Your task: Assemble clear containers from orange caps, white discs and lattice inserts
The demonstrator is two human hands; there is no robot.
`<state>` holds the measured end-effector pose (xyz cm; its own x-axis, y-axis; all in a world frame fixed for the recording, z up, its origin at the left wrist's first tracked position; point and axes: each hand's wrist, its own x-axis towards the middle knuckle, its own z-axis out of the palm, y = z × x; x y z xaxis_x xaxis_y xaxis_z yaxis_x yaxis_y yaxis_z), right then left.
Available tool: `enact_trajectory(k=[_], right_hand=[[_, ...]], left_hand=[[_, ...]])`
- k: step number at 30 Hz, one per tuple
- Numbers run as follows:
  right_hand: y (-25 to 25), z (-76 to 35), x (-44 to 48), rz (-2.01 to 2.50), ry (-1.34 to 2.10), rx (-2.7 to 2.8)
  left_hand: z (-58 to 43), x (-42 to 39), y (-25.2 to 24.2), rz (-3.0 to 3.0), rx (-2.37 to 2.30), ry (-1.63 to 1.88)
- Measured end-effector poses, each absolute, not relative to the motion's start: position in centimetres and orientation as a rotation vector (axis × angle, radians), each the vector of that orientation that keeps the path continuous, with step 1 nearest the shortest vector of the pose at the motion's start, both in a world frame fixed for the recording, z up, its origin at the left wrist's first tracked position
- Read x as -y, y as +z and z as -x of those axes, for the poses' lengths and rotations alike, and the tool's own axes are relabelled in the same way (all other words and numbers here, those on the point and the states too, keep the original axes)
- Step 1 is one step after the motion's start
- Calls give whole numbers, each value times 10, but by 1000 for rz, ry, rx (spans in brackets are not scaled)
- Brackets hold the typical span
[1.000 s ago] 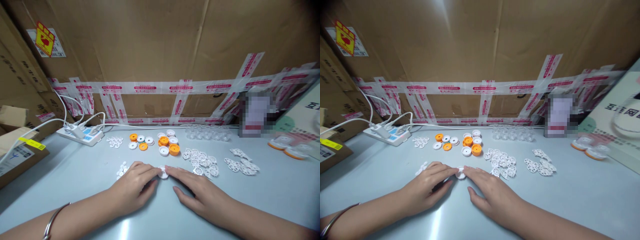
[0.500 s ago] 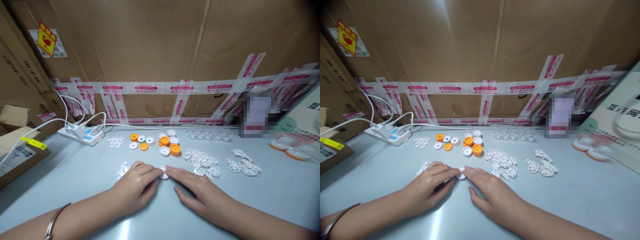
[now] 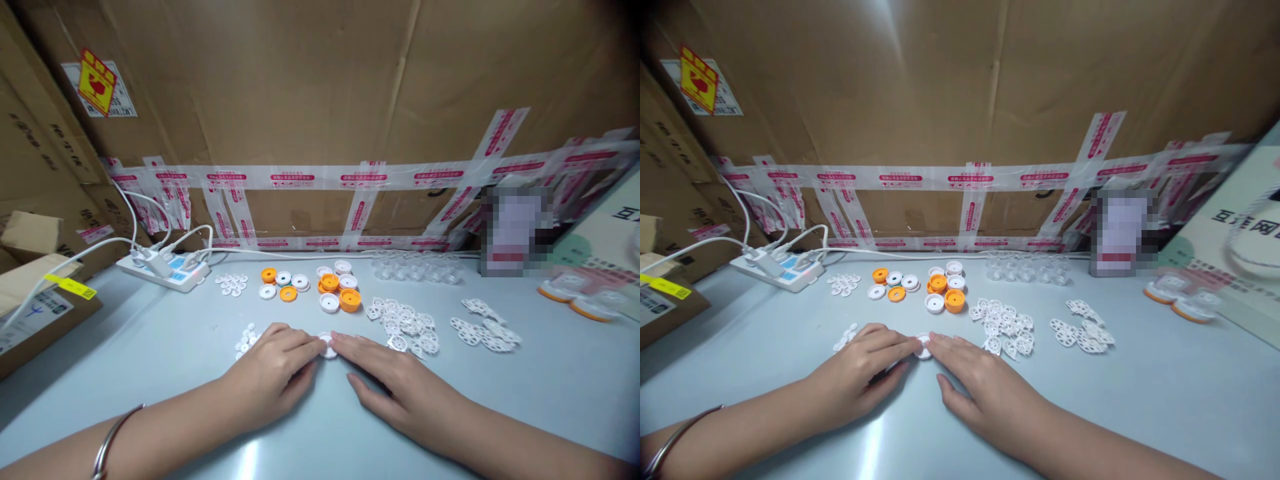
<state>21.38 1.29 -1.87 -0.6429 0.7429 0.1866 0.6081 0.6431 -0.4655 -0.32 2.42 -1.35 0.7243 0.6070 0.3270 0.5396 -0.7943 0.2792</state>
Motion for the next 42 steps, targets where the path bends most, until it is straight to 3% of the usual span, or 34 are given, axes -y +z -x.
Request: enact_trajectory(k=[25,31,37,42], right_hand=[[-21,-211,-11,1054,460,2514],[-21,-213,-10,1050,489,2528],[-18,-215,-9,1031,463,2537],[-18,-215,-11,1019,412,2558]], left_hand=[[0,-20,-8,-2825,-914,556],[21,-37,19,-2623,-1002,750],[66,-69,43,-2496,-1227,194],[78,-82,34,-2388,-1210,93]])
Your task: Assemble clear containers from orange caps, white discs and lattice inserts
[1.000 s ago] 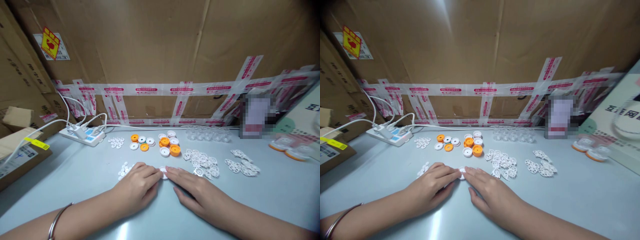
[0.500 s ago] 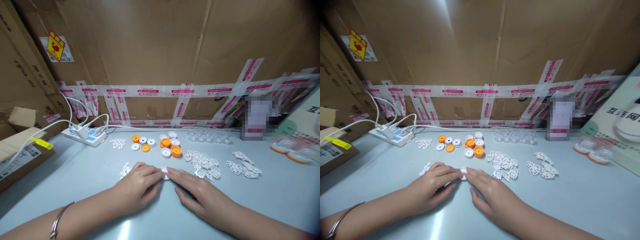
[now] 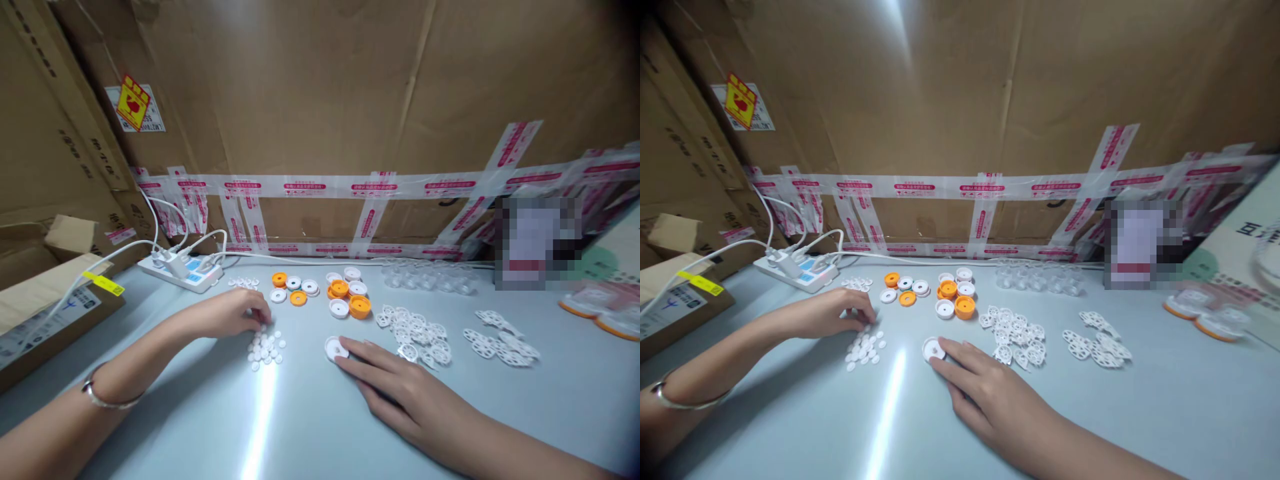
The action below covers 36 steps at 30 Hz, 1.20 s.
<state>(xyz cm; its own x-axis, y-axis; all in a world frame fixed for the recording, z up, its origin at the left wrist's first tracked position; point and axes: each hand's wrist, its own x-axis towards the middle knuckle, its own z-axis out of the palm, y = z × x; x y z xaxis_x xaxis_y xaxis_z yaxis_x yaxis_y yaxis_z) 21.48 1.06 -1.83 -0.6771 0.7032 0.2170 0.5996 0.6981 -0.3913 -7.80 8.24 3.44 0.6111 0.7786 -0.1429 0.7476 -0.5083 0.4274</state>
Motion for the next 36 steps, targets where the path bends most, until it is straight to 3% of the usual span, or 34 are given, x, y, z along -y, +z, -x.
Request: enact_trajectory(k=[36], right_hand=[[-19,-217,-12,935,324,2690]], left_hand=[[74,-85,27,-2188,-1286,72]])
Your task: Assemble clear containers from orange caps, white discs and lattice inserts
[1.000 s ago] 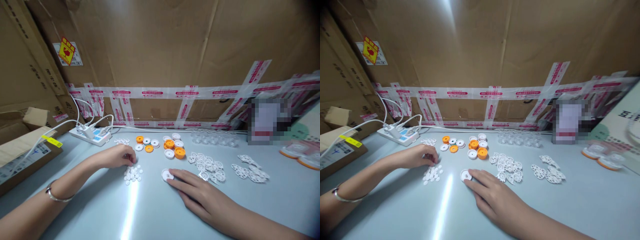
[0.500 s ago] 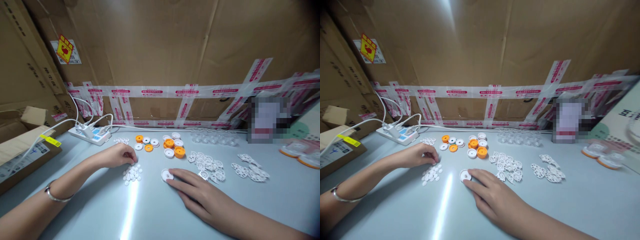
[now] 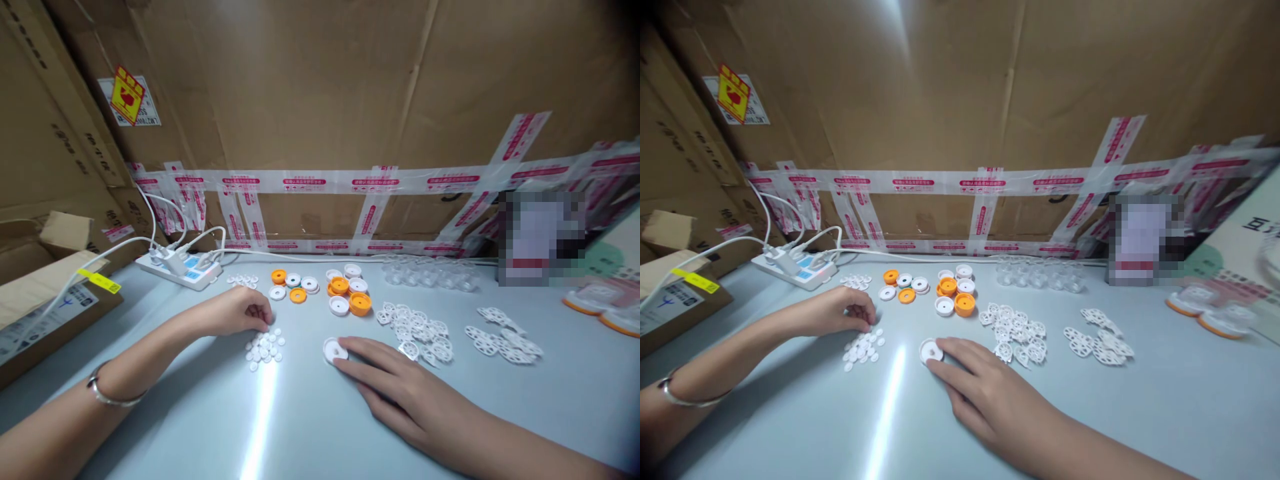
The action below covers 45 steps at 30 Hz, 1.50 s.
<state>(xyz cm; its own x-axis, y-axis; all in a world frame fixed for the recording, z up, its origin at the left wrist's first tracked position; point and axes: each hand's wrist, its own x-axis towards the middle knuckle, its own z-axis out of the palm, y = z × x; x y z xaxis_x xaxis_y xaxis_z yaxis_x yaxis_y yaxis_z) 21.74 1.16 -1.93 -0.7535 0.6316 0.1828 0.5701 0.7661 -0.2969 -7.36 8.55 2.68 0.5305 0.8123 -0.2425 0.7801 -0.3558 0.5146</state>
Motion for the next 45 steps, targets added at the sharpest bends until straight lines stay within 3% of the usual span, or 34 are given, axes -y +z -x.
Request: enact_trajectory(k=[11,20,45], right_hand=[[-20,-217,-13,917,294,2774],[-24,-219,-12,879,290,2792],[-21,-216,-11,832,205,2801]], left_hand=[[62,-76,31,-2138,-1294,68],[19,-47,18,-1942,-1173,528],[7,-34,-1,-2139,-1123,527]])
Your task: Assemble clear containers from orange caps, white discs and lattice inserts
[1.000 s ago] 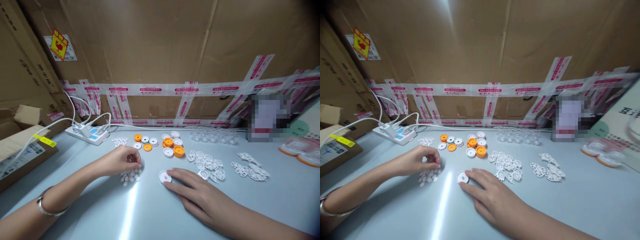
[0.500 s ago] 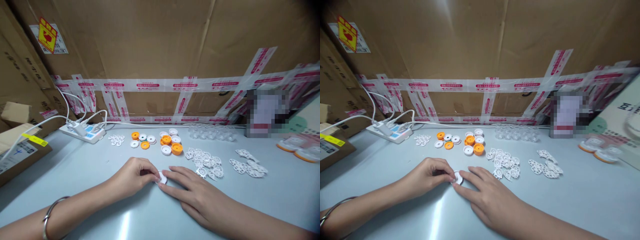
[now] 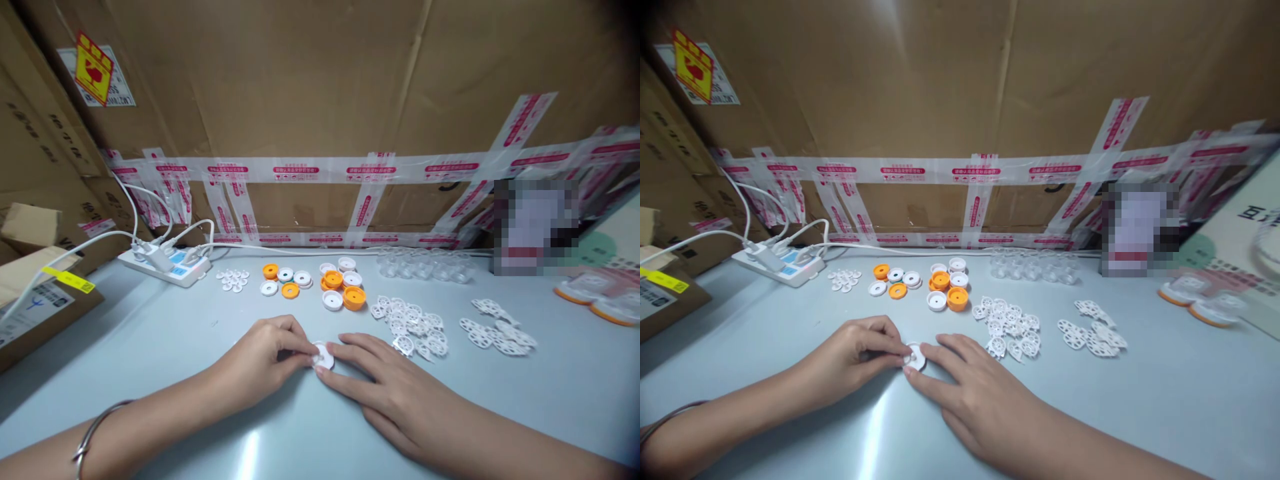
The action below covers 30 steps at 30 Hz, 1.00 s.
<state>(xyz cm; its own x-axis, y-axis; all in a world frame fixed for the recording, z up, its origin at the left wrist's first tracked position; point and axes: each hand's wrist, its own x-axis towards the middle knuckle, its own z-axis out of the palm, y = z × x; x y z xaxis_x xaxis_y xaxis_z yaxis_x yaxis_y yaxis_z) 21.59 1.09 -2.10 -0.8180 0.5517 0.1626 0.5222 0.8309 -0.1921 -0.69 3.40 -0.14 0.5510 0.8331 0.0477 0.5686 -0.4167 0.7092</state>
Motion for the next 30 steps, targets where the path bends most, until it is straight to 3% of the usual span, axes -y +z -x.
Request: enact_trajectory(k=[22,30], right_hand=[[-21,-215,-11,854,218,2783],[-19,-216,-11,855,238,2807]], left_hand=[[15,-21,4,-2918,-913,326],[12,-21,5,-2912,-909,301]])
